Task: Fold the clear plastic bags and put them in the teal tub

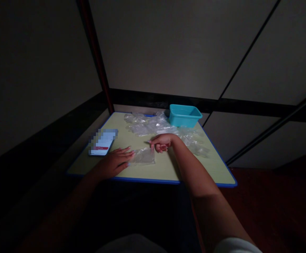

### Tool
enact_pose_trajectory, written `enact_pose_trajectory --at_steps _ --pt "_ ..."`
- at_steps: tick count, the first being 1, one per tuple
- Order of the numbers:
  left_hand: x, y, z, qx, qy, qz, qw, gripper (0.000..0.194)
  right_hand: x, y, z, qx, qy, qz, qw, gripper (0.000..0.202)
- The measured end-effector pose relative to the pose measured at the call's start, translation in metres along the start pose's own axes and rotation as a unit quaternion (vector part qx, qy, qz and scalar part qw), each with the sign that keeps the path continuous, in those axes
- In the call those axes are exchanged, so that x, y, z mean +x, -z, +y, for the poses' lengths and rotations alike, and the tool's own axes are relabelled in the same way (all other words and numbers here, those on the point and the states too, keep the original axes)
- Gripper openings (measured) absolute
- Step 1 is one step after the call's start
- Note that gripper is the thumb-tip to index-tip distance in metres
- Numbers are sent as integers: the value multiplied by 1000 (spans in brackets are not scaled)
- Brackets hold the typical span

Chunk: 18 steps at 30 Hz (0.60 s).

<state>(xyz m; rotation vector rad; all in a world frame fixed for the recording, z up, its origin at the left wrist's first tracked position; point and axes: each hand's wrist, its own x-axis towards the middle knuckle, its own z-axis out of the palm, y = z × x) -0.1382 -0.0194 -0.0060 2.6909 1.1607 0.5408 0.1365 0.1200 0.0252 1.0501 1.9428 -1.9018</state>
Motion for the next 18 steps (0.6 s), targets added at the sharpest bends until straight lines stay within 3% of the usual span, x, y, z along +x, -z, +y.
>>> enact_pose_trajectory --at_steps 7,18 --pt "0 -2 -2 6 -2 -4 1000 39 0 -2 0 -17 21 18 999 43" --pt "0 1 0 7 -2 -5 1000 39 1 -6 -5 -54 -6 -28 998 44"
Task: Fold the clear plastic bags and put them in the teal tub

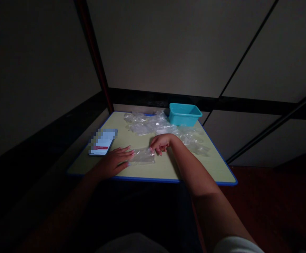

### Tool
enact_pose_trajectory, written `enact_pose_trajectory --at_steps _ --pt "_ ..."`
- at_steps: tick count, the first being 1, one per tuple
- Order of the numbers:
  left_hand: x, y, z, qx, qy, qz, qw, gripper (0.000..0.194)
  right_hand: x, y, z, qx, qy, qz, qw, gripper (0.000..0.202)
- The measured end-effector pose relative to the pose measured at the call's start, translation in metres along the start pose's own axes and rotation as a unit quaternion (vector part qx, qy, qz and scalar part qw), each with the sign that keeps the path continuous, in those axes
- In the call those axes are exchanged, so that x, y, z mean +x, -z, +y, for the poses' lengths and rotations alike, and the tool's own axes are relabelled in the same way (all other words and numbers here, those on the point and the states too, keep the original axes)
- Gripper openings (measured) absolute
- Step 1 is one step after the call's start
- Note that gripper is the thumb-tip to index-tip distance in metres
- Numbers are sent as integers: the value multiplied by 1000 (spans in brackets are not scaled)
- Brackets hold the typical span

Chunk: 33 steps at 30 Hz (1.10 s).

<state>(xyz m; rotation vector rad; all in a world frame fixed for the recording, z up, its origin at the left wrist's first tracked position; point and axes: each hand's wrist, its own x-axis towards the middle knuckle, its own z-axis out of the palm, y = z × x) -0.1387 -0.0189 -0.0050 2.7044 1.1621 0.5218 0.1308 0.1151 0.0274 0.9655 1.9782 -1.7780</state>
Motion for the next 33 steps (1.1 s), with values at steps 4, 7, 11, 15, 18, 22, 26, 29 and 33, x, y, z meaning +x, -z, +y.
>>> enact_pose_trajectory --at_steps 4,7,11,15,18,22,26,29,33 --pt "0 1 1 3 1 -5 1000 40 0 -2 -3 -17 -7 2 1000 41" --pt "1 1 1 5 7 -10 1000 40 -1 -4 -7 -29 -13 13 999 40" --pt "0 0 1 2 8 -5 1000 40 -10 -9 -15 -37 -10 65 997 36" --pt "-1 -2 0 5 4 -3 1000 41 -31 -32 -29 -118 -22 294 948 32" --pt "-1 -2 0 12 3 -6 1000 43 -39 -67 -36 -239 -8 492 837 38" --pt "-1 -2 2 17 7 -9 1000 45 -31 -122 -32 -382 28 516 766 58" --pt "-2 0 5 24 14 -8 1000 44 -15 -154 -22 -406 7 449 796 68" --pt "-3 0 6 32 18 -8 999 44 -10 -162 -17 -392 -12 446 804 69" --pt "-3 1 8 32 24 -5 999 45 -11 -168 -12 -381 -27 446 809 71"
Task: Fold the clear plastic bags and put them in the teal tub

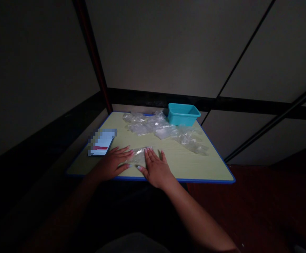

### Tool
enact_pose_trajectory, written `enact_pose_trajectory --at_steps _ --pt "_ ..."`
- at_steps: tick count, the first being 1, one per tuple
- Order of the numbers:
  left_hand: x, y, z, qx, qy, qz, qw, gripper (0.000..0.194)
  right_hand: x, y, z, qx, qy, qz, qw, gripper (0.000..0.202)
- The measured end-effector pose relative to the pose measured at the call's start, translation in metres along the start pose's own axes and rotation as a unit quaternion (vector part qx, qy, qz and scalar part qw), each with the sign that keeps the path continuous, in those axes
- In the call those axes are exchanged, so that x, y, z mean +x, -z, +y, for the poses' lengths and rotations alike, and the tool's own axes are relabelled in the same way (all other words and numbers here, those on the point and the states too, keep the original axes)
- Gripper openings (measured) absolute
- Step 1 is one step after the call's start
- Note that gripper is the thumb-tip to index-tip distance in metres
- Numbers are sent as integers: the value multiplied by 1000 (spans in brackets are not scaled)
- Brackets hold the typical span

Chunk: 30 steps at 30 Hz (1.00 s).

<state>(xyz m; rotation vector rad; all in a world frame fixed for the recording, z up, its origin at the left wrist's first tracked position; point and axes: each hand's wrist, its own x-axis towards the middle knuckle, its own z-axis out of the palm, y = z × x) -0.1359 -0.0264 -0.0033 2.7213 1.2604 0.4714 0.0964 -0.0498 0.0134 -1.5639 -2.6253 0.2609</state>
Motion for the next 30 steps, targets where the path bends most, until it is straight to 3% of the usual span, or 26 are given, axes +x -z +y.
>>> enact_pose_trajectory --at_steps 16,21,25,30 --pt "1 1 0 -3 3 -7 1000 42 -34 -2 11 -41 -69 -5 997 69" --pt "3 4 -1 27 4 33 999 46 -33 -10 10 -56 -84 23 995 71" --pt "12 8 14 24 -3 42 999 50 -33 -13 10 -51 -85 41 994 73" --pt "36 4 37 8 -43 -2 999 46 -33 -13 10 -44 -86 56 994 76"
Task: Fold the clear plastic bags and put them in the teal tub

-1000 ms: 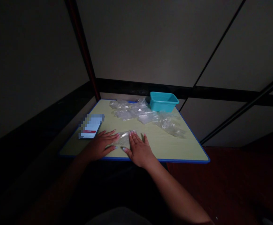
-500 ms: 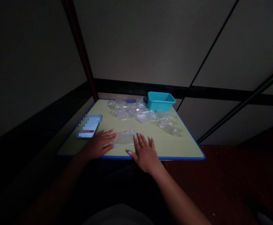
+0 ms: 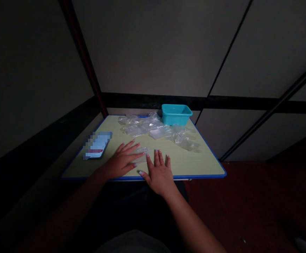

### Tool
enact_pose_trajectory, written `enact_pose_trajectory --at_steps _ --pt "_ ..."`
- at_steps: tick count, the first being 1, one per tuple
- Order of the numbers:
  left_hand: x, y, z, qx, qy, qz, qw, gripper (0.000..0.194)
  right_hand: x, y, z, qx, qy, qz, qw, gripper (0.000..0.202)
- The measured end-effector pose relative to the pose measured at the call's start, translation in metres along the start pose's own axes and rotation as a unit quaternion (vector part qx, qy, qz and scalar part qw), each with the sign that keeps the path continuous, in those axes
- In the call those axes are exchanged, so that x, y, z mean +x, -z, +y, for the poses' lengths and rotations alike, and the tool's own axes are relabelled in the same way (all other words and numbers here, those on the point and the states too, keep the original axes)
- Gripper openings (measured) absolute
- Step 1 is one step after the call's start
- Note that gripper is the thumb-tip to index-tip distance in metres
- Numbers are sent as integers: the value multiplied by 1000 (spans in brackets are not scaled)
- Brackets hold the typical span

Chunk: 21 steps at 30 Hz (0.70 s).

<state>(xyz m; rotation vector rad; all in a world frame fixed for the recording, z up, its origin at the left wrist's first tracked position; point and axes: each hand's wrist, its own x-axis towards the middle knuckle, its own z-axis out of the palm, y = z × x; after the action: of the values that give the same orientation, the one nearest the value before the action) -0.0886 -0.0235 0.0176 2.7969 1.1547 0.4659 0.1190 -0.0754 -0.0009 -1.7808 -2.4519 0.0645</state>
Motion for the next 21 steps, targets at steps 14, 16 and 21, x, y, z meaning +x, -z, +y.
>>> enact_pose_trajectory --at_steps 14,16,21 --pt "23 -22 -8 -4 6 -38 999 40 0 0 1 12 4 10 1000 78" --pt "23 -25 -8 -7 7 -29 1000 41 1 0 1 10 3 9 1000 77" --pt "24 -27 -6 11 20 -17 1000 43 1 -1 2 5 6 3 1000 76"
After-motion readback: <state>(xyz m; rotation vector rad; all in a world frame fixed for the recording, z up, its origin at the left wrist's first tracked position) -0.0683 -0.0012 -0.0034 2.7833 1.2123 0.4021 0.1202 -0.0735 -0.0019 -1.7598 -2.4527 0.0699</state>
